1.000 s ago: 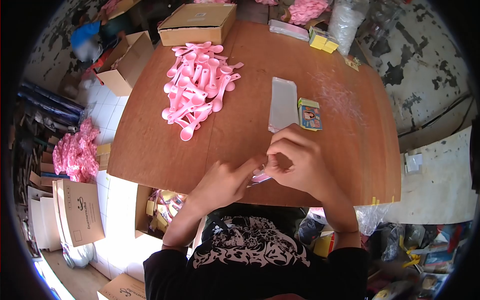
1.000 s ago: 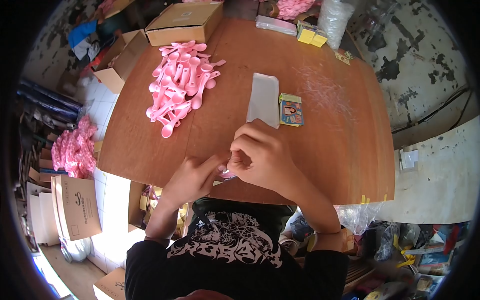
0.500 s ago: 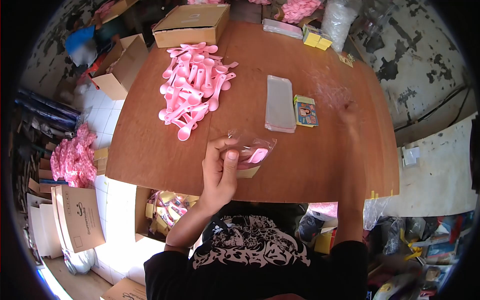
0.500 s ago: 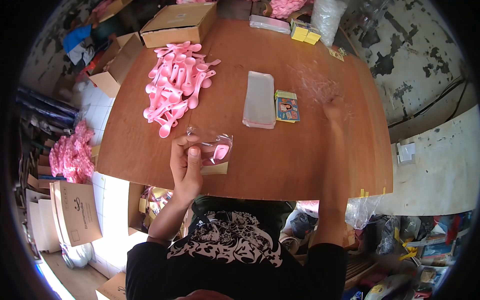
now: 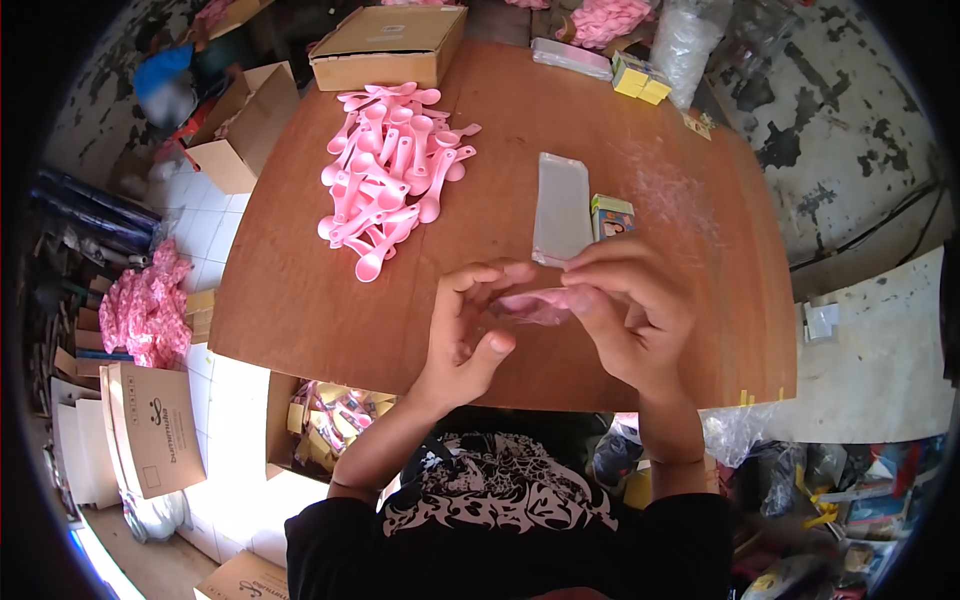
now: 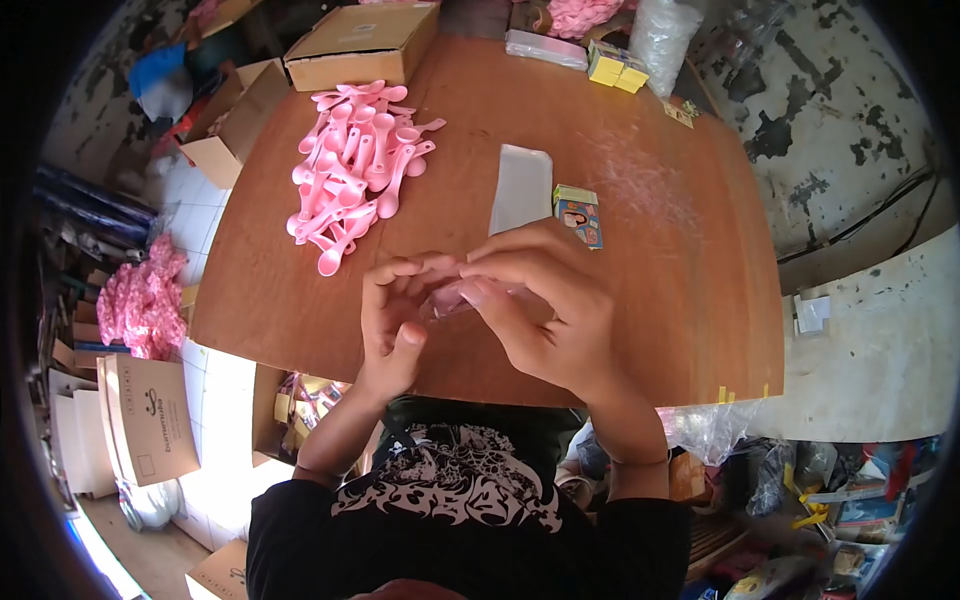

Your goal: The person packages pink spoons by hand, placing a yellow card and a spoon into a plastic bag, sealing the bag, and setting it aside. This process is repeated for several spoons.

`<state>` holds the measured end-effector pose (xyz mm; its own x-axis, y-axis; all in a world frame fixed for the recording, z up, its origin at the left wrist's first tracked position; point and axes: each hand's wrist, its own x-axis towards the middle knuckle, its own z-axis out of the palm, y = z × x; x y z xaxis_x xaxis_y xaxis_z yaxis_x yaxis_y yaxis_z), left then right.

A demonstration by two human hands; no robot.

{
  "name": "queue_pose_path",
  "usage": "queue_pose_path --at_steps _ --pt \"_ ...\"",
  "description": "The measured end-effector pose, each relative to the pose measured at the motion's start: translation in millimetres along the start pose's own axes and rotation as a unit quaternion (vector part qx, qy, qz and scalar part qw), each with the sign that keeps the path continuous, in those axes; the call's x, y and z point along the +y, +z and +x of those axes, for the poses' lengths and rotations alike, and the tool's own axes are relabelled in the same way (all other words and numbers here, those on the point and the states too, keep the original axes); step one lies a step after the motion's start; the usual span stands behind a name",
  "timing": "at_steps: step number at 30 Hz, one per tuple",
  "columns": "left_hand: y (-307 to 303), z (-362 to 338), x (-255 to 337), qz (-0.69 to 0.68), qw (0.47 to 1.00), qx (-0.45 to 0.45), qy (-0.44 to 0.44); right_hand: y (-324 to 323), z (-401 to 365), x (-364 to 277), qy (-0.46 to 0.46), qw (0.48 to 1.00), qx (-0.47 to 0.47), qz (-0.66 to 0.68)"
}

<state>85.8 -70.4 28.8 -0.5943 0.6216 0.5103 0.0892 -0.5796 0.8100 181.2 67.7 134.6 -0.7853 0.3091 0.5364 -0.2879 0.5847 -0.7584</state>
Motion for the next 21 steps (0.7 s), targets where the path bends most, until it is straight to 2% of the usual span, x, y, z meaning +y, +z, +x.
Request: queue_pose_path --at_steps 2,4,6,7,8,9,10,11,12,13,14,17,21 --pt "-10.8 3.7 0.6 0.020 0.995 -0.039 0.095 -3.6 8.6 8.2 -0.081 0.988 -0.063 -0.117" --pt "-13.2 9.0 4.8 0.041 0.995 -0.022 0.085 1.0 9.3 18.1 -0.088 0.990 -0.068 -0.089" --pt "-14.7 14.6 13.0 0.196 0.978 -0.069 0.002 1.2 9.8 13.8 -0.109 0.992 -0.049 -0.043" --pt "-8.7 20.2 23.7 0.229 0.972 -0.060 -0.003 2.6 8.9 12.1 -0.106 0.992 -0.052 -0.040" --pt "-10.2 17.6 22.6 0.230 0.971 -0.061 -0.003 3.7 10.3 10.3 -0.059 0.997 -0.049 -0.005" --pt "-11.9 15.2 19.9 0.225 0.970 -0.072 -0.051 4.0 12.3 9.2 -0.014 0.998 -0.045 0.030" --pt "-12.7 13.8 19.3 0.218 0.967 -0.084 -0.099 4.3 11.7 9.4 -0.016 0.999 -0.043 0.030" --pt "-12.7 11.6 20.8 0.201 0.963 -0.081 -0.162 4.6 9.0 11.1 0.076 0.991 -0.037 0.108" --pt "-12.2 11.2 23.1 0.200 0.963 -0.081 -0.161 5.1 6.4 14.1 0.167 0.968 -0.032 0.184" --pt "-11.8 10.4 25.7 0.178 0.959 -0.072 -0.207 3.9 3.4 20.5 0.207 0.964 -0.035 0.161" --pt "-12.2 9.0 27.1 0.156 0.953 -0.061 -0.253 6.8 -1.7 28.5 0.207 0.964 -0.038 0.161" --pt "-17.7 -1.7 10.5 0.091 0.958 -0.028 -0.269 17.1 -24.3 53.4 0.207 0.952 -0.076 0.212" --pt "-21.6 -9.8 -1.1 0.086 0.969 -0.016 -0.232 24.3 -37.1 69.1 0.268 0.949 -0.053 0.156"
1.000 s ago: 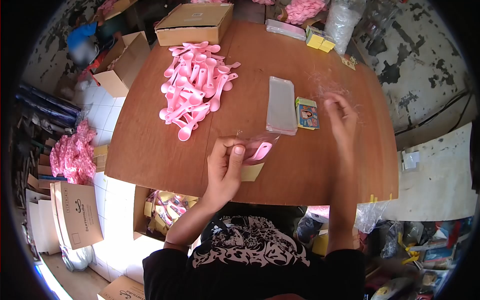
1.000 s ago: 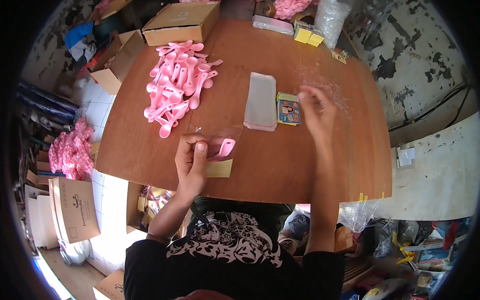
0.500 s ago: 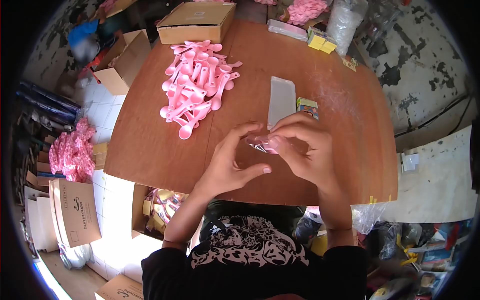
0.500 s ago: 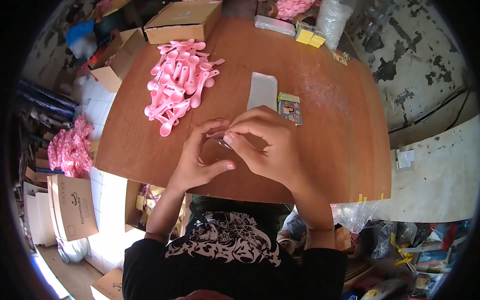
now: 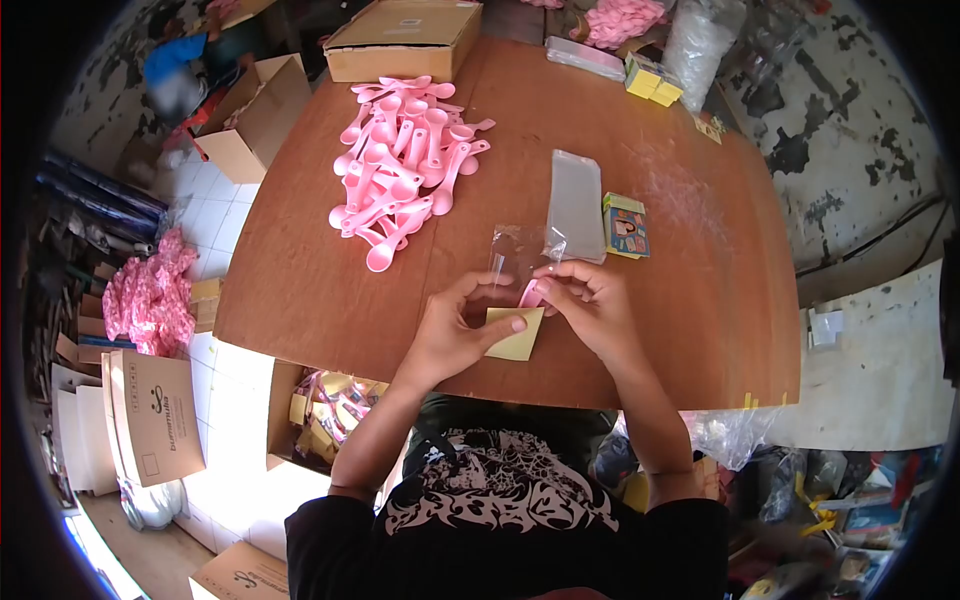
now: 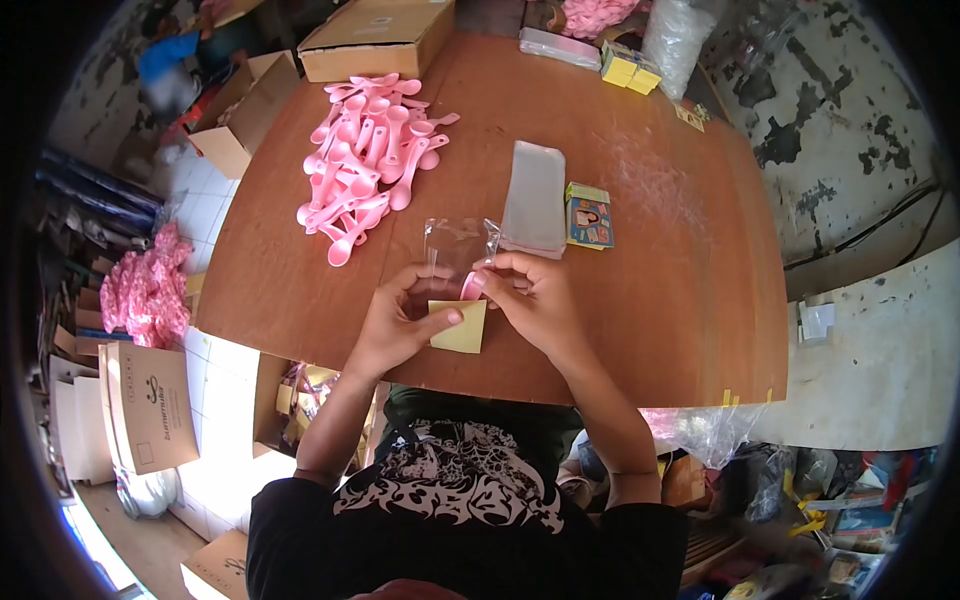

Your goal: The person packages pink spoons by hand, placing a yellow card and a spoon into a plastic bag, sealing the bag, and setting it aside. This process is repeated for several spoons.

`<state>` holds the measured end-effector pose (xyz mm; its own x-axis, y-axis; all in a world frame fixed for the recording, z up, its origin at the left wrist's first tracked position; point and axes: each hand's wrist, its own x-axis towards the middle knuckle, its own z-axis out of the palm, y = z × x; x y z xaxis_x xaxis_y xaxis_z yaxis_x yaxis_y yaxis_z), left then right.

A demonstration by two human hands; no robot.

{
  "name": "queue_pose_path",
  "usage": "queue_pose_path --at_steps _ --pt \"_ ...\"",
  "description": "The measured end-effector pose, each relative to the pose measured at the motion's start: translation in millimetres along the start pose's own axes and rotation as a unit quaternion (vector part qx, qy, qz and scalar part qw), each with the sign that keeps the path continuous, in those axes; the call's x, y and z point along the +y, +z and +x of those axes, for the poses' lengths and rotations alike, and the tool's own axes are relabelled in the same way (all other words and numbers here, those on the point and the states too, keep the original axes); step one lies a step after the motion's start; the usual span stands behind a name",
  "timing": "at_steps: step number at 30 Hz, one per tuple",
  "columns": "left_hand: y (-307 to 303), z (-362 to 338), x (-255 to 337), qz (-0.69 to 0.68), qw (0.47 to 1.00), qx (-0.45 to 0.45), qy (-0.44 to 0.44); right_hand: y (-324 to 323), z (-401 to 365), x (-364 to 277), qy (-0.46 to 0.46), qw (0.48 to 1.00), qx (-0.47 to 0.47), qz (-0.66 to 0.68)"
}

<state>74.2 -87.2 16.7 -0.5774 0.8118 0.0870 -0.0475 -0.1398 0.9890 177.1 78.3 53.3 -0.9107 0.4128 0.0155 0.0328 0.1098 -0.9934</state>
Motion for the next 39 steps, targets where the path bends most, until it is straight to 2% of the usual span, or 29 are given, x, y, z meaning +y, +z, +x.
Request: queue_pose_path --at_steps 2,6,13,15,19,21,27,31,33,37,39 --pt "-6.3 1.5 -5.7 -0.109 0.992 0.061 0.021 -0.6 0.6 8.6 -0.002 1.000 -0.007 0.003" --pt "-16.7 1.2 -2.0 -0.037 0.995 0.088 0.023 4.3 -0.2 13.1 -0.018 0.999 -0.016 0.031" --pt "-21.0 0.2 -6.2 -0.007 0.993 0.116 0.030 4.4 -0.1 22.4 -0.034 0.999 -0.001 0.013" --pt "-20.3 0.5 -3.6 -0.005 0.991 0.124 0.045 4.1 0.7 22.1 -0.068 0.997 -0.015 0.032" --pt "-25.8 -0.9 1.1 0.004 0.994 0.100 0.039 0.9 1.4 27.4 -0.070 0.997 -0.025 0.038" --pt "-28.5 -1.0 -1.3 0.003 0.996 0.081 0.034 -1.9 3.9 27.1 -0.140 0.988 -0.062 0.012" --pt "-31.1 -3.2 0.3 0.007 0.996 0.071 0.046 -4.5 4.7 22.2 -0.157 0.983 -0.089 -0.035" --pt "-31.8 -3.7 2.6 -0.003 0.997 0.072 0.037 -3.3 3.9 20.0 -0.167 0.979 -0.097 -0.064" --pt "-33.0 -3.7 2.9 0.011 0.996 0.076 0.045 0.0 3.1 19.5 -0.211 0.972 -0.076 -0.075" --pt "-35.0 -3.7 2.8 0.011 0.997 0.061 0.053 1.3 -2.0 18.0 -0.194 0.974 -0.084 -0.083" --pt "-29.9 -3.4 0.7 -0.017 0.997 0.067 0.026 8.1 -4.1 14.2 -0.177 0.981 -0.081 -0.026"
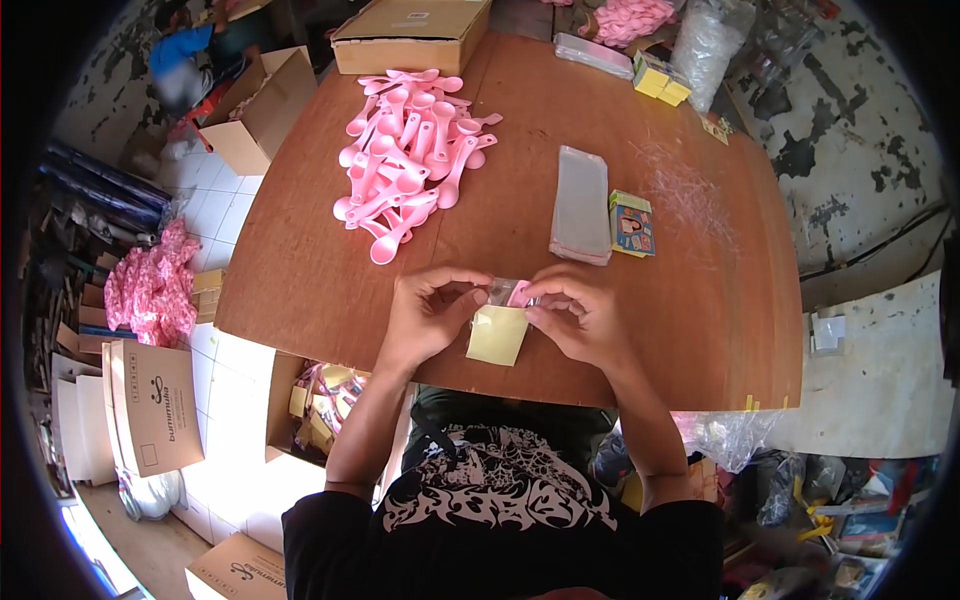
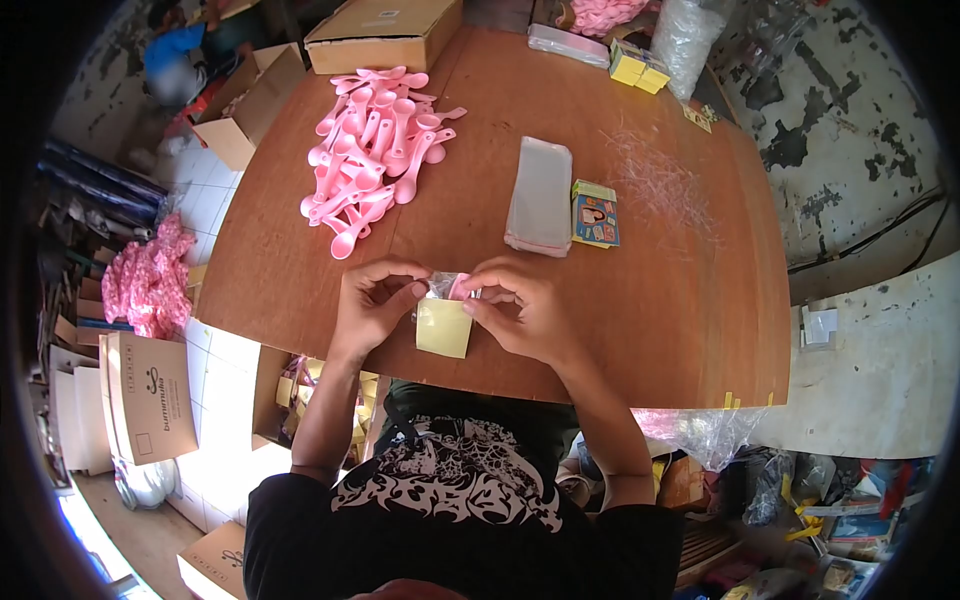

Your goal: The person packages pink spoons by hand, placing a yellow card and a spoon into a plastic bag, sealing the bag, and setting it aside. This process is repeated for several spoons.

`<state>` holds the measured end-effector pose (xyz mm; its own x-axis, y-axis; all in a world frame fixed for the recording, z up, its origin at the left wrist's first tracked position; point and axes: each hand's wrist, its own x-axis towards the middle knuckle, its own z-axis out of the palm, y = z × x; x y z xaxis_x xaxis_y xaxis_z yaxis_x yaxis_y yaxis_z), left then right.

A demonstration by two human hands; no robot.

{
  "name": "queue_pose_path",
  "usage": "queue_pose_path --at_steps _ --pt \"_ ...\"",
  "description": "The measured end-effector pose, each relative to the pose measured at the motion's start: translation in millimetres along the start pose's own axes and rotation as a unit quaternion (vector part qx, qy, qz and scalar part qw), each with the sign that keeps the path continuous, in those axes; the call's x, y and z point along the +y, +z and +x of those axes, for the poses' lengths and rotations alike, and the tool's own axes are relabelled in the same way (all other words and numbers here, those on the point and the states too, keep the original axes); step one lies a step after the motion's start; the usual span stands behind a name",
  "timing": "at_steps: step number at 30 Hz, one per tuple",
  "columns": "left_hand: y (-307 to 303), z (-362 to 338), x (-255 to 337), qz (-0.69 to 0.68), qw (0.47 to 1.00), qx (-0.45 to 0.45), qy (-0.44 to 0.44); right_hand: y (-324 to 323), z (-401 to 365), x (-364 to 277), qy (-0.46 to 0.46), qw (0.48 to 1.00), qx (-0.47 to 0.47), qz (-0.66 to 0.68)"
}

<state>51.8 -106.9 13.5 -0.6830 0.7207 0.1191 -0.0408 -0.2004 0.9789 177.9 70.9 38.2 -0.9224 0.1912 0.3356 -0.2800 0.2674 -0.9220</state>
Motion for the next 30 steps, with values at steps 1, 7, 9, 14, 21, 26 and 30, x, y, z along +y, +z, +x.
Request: queue_pose_path --at_steps 1,7,9,14,21,26,30 --pt "-1.1 0.3 -1.7 0.000 1.000 0.000 0.000 1.1 -0.3 1.9 0.000 1.000 0.000 0.000" --pt "-4.3 -1.1 4.0 -0.086 0.996 0.001 -0.003 4.8 -1.7 10.5 -0.010 1.000 0.026 0.007" --pt "-5.8 -3.8 15.1 -0.022 0.998 -0.063 -0.010 7.7 -2.1 7.1 -0.009 0.999 0.028 0.040" --pt "-52.0 -52.7 47.5 0.177 0.965 -0.192 -0.035 21.6 3.2 -82.1 -0.114 0.981 -0.076 -0.138" --pt "-159.7 -157.3 -10.1 -0.036 0.972 -0.121 -0.197 55.4 -12.1 -150.0 -0.328 0.885 -0.307 -0.125" --pt "-220.6 -218.0 -108.3 0.147 0.914 0.137 -0.354 51.4 -11.0 -145.9 -0.355 0.905 -0.202 -0.120" --pt "-236.4 -246.1 -148.4 0.428 0.804 0.137 -0.390 25.3 -11.3 -150.1 -0.325 0.897 -0.279 -0.109"
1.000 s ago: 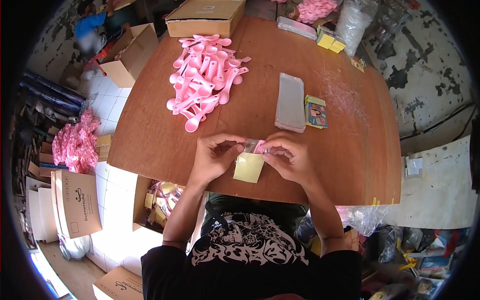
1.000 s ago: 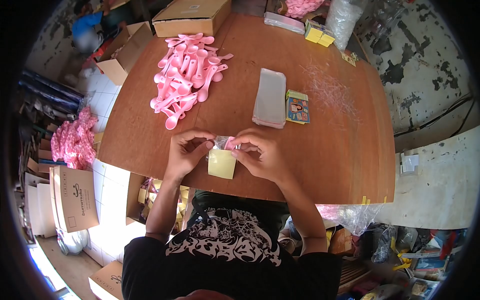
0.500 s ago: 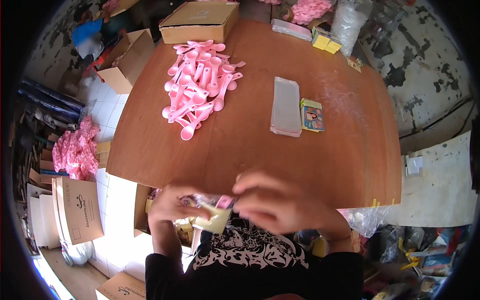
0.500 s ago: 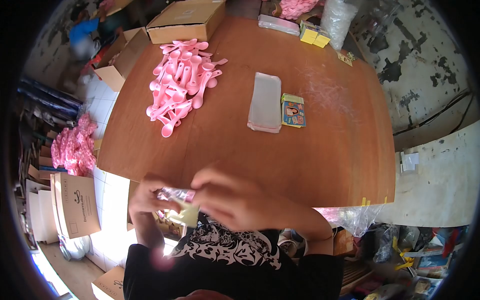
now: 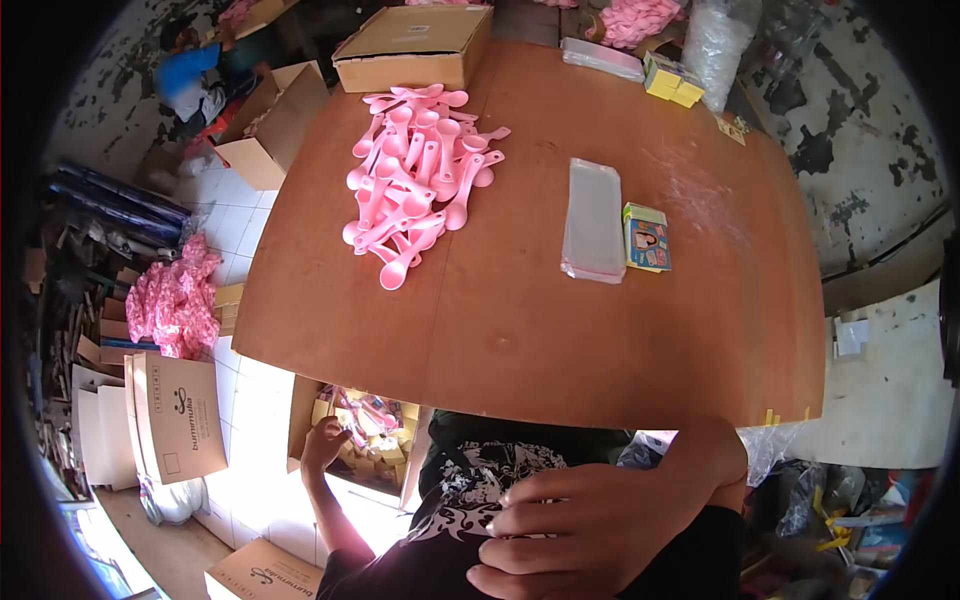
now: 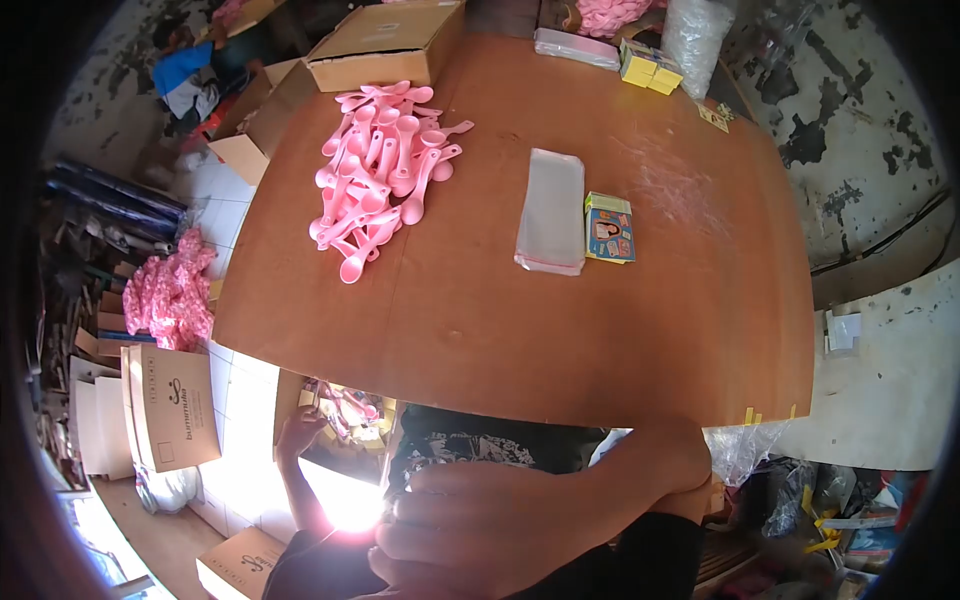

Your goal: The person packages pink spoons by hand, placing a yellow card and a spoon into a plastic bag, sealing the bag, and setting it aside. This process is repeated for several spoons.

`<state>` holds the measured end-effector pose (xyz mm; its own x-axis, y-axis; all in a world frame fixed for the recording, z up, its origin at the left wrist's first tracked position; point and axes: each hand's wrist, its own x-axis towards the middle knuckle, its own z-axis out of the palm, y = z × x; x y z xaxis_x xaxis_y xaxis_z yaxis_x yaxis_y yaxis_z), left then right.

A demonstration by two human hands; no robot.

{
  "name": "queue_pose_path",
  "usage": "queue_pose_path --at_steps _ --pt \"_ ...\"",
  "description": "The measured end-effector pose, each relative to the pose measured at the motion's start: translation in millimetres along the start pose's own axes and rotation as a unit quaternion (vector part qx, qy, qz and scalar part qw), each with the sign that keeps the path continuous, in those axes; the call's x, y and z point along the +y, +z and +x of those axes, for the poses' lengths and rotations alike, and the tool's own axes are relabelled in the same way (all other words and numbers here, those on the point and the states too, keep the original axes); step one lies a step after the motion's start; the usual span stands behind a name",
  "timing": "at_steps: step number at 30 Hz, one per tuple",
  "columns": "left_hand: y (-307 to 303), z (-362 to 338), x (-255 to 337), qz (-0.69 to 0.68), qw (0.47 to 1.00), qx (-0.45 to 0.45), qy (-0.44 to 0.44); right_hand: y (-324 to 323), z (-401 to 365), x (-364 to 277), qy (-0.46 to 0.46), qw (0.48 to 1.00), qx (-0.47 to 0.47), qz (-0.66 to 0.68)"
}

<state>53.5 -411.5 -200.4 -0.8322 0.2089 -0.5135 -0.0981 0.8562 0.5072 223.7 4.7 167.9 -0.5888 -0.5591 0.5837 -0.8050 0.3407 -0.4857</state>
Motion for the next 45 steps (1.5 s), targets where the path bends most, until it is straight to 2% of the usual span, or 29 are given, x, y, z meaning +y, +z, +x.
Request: queue_pose_path --at_steps 2,3,4,5,6,7,8,10,14,16,18,20,21,23,24,26,28,30,32,33,35,37,38,40,41,42,43,44,45 --pt "-14.8 -12.0 36.6 -0.029 0.999 -0.041 -0.001 -9.6 -11.2 -0.6 -0.013 0.998 -0.021 -0.061" --pt "-28.4 -21.3 65.3 0.003 0.990 -0.130 0.055 -20.4 -16.8 8.5 -0.027 0.996 -0.037 -0.078" --pt "-36.2 -29.3 84.6 0.033 0.969 -0.220 0.109 -25.9 -25.8 19.7 0.079 0.993 -0.011 -0.084" --pt "-36.3 -31.9 93.5 -0.013 0.958 -0.270 0.096 -28.7 -34.6 34.7 0.186 0.978 0.012 -0.090" --pt "-42.9 -41.4 115.9 -0.013 0.956 -0.276 0.099 -31.7 -39.0 54.1 0.317 0.933 0.064 -0.159" --pt "-55.5 -56.5 148.1 -0.060 0.932 -0.313 0.171 -37.0 -56.6 96.7 0.320 0.915 0.114 -0.216" --pt "-65.4 -67.6 178.3 -0.107 0.900 -0.348 0.242 -41.1 -80.6 131.9 0.383 0.884 0.138 -0.229" --pt "-74.1 -74.5 224.4 -0.107 0.810 -0.382 0.431 -55.9 -106.1 166.9 0.436 0.853 0.094 -0.271" --pt "-67.3 -78.9 299.7 -0.089 0.711 -0.426 0.552 -58.2 -121.3 191.9 0.497 0.828 0.060 -0.253" --pt "-60.8 -76.3 325.9 -0.089 0.701 -0.415 0.573 -59.6 -122.6 195.6 0.528 0.812 0.059 -0.242" --pt "-47.4 -75.6 338.6 -0.123 0.746 -0.381 0.532 -59.8 -131.9 201.8 0.507 0.812 0.046 -0.286" --pt "-37.1 -74.0 360.3 -0.130 0.797 -0.290 0.513 -61.0 -133.8 200.1 0.483 0.810 0.030 -0.330" --pt "-33.0 -73.0 370.1 -0.133 0.797 -0.289 0.514 -61.6 -131.7 195.2 0.469 0.816 0.050 -0.333" --pt "-26.2 -70.4 387.4 -0.110 0.832 -0.143 0.525 -60.6 -130.9 189.7 0.454 0.822 0.069 -0.335" --pt "-22.6 -68.2 394.4 -0.110 0.831 -0.143 0.526 -59.7 -130.6 187.0 0.443 0.822 0.074 -0.349" --pt "-15.9 -63.2 407.8 -0.083 0.829 -0.053 0.550 -57.4 -128.4 180.0 0.434 0.820 0.080 -0.365" --pt "-12.4 -60.9 421.5 -0.050 0.832 -0.057 0.549 -56.0 -116.7 168.0 0.472 0.787 0.078 -0.390" --pt "-7.0 -54.8 434.8 -0.017 0.835 -0.060 0.546 -56.6 -123.9 176.2 0.471 0.798 0.085 -0.366" --pt "5.8 -40.7 444.6 0.081 0.753 0.038 0.651 -54.1 -129.1 182.3 0.468 0.811 0.089 -0.339" --pt "11.7 -33.0 450.7 0.080 0.755 0.040 0.650 -54.0 -129.2 185.1 0.449 0.824 0.093 -0.334" --pt "23.2 -19.3 459.1 0.190 0.705 0.019 0.683 -53.7 -130.9 190.4 0.427 0.837 0.096 -0.327" --pt "29.1 -13.1 462.4 0.222 0.696 0.021 0.682 -56.5 -129.1 190.3 0.400 0.841 0.183 -0.316" --pt "31.6 -10.0 463.3 0.252 0.687 0.020 0.682 -58.3 -129.3 186.8 0.399 0.841 0.183 -0.317" --pt "28.0 -10.2 464.2 0.235 0.698 0.005 0.677 -64.0 -110.4 157.3 0.396 0.791 0.181 -0.429" --pt "26.4 -11.6 464.6 0.217 0.709 -0.012 0.671 -66.4 -105.6 143.6 0.397 0.791 0.181 -0.430" --pt "24.6 -16.4 465.1 0.217 0.709 -0.013 0.671 -68.7 -102.3 129.3 0.410 0.809 0.085 -0.412" --pt "20.8 -23.9 465.6 0.150 0.741 0.027 0.654 -69.2 -99.8 117.2 0.419 0.820 -0.012 -0.389" --pt "16.0 -30.8 466.8 0.082 0.769 0.067 0.631 -63.9 -96.9 106.8 0.420 0.820 -0.012 -0.389" --pt "9.5 -36.1 468.0 0.082 0.769 0.066 0.631 -55.7 -93.1 97.8 0.395 0.851 -0.010 -0.345"
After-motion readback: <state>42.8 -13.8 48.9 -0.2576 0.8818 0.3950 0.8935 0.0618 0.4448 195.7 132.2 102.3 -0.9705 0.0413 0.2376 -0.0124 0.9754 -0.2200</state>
